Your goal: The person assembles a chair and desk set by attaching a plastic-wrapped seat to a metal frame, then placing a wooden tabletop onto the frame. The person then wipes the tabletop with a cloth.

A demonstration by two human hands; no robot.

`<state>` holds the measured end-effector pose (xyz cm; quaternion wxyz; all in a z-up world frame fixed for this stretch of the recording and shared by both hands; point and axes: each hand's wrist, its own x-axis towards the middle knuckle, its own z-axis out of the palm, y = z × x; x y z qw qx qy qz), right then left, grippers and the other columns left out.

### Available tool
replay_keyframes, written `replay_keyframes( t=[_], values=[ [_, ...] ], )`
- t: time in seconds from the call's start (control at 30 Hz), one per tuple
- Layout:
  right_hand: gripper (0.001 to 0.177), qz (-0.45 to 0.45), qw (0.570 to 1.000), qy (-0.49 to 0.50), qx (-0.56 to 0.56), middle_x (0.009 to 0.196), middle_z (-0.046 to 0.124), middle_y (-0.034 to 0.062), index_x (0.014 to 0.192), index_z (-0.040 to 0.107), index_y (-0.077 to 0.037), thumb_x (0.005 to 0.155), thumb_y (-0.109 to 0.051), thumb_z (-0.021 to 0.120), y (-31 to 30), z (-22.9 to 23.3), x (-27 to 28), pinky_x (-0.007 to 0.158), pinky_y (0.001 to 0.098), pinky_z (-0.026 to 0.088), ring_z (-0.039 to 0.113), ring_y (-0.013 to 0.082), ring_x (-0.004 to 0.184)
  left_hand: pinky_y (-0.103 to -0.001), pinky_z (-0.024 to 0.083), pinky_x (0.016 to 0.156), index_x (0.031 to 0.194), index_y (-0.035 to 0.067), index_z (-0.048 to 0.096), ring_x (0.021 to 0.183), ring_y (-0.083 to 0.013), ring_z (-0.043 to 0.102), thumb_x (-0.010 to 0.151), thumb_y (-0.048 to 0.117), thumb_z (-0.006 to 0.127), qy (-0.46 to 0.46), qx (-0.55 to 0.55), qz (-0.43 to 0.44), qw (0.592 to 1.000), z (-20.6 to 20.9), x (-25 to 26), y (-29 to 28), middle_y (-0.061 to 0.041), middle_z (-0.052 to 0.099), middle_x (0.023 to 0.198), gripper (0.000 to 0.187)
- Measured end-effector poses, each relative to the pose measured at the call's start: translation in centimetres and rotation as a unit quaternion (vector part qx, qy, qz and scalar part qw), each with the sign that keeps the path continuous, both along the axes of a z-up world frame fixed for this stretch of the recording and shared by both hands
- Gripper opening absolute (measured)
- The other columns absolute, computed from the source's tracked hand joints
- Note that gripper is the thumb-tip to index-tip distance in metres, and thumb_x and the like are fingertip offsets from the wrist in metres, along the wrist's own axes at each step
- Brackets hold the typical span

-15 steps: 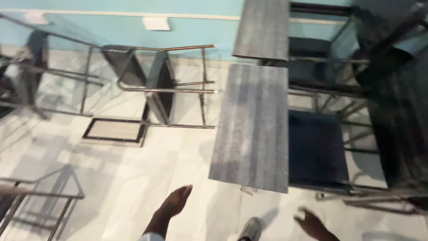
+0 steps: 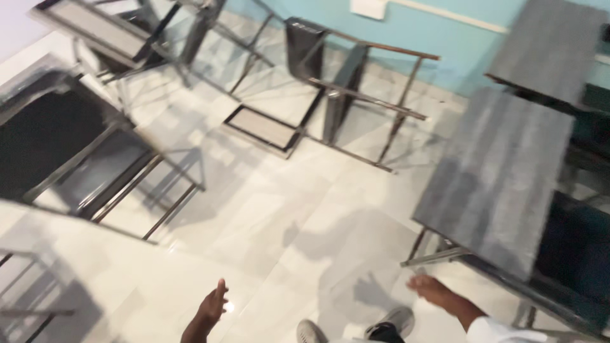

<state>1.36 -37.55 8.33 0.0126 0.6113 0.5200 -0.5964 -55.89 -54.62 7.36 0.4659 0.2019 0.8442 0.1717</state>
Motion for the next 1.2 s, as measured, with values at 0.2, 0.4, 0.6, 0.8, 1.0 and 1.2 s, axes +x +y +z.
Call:
replay_keyframes(
  t=[0.2, 0.4, 0.6, 0.8, 1.0, 1.2],
  values=[
    [0.060, -0.171, 0.944, 0.280, -0.045, 0.139, 0.063, 0.0124, 0.148, 0.049, -0.011, 0.098, -0.045, 0.051, 5.1, -1.3, -14.4, 0.104, 0.0450, 0.048, 0.062, 0.0281, 0.124, -0.051, 0.049, 0.106, 0.153, 0.005, 0.043, 0.129, -0.0388, 0.062, 0.091, 0.079, 0.018, -0.132, 0.206, 0.145, 0.959, 2.9, -4.2, -6.4, -0.025, 0.059, 0.145, 0.100],
    [0.064, -0.086, 0.925, 0.366, -0.051, 0.139, 0.059, 0.0151, 0.147, 0.048, -0.008, 0.096, -0.047, 0.052, 5.5, 5.4, -24.5, 0.106, 0.0455, 0.046, 0.060, 0.0288, 0.125, -0.050, 0.052, 0.103, 0.147, 0.004, 0.049, 0.121, -0.0356, 0.064, 0.097, 0.073, 0.020, -0.134, 0.339, 0.252, 0.896, 8.4, -6.8, -9.4, -0.021, 0.064, 0.134, 0.090],
    [0.064, -0.096, 0.920, 0.375, -0.061, 0.137, 0.060, 0.0145, 0.145, 0.050, -0.008, 0.096, -0.049, 0.051, 6.9, 6.5, -26.6, 0.106, 0.0465, 0.046, 0.060, 0.0298, 0.123, -0.049, 0.050, 0.099, 0.140, 0.005, 0.052, 0.110, -0.0312, 0.063, 0.100, 0.070, 0.019, -0.138, 0.395, 0.343, 0.841, 11.0, -8.5, -8.7, -0.015, 0.064, 0.119, 0.083],
    [0.057, -0.173, 0.908, 0.376, -0.061, 0.130, 0.061, 0.0126, 0.138, 0.053, -0.008, 0.096, -0.047, 0.052, 12.9, 5.5, -28.1, 0.103, 0.0465, 0.046, 0.060, 0.0286, 0.117, -0.049, 0.050, 0.099, 0.140, 0.005, 0.053, 0.109, -0.0309, 0.063, 0.101, 0.070, 0.020, -0.137, 0.408, 0.365, 0.825, 10.8, -10.6, -5.8, -0.016, 0.065, 0.120, 0.082],
    [0.051, -0.196, 0.898, 0.389, -0.066, 0.122, 0.063, 0.0110, 0.133, 0.055, -0.008, 0.096, -0.044, 0.054, 22.8, 4.9, -31.9, 0.098, 0.0445, 0.047, 0.061, 0.0279, 0.112, -0.049, 0.049, 0.099, 0.142, 0.005, 0.052, 0.111, -0.0321, 0.063, 0.101, 0.071, 0.021, -0.136, 0.417, 0.389, 0.810, 9.7, -13.9, 0.6, -0.017, 0.064, 0.122, 0.084],
    [0.053, -0.179, 0.893, 0.406, -0.073, 0.119, 0.063, 0.0113, 0.133, 0.056, -0.008, 0.096, -0.045, 0.053, 32.1, 7.2, -34.3, 0.097, 0.0442, 0.047, 0.062, 0.0271, 0.110, -0.048, 0.050, 0.101, 0.143, 0.006, 0.053, 0.116, -0.0325, 0.064, 0.099, 0.071, 0.020, -0.094, 0.374, 0.338, 0.858, 13.4, -15.3, 12.4, -0.016, 0.066, 0.126, 0.086]
  ],
)
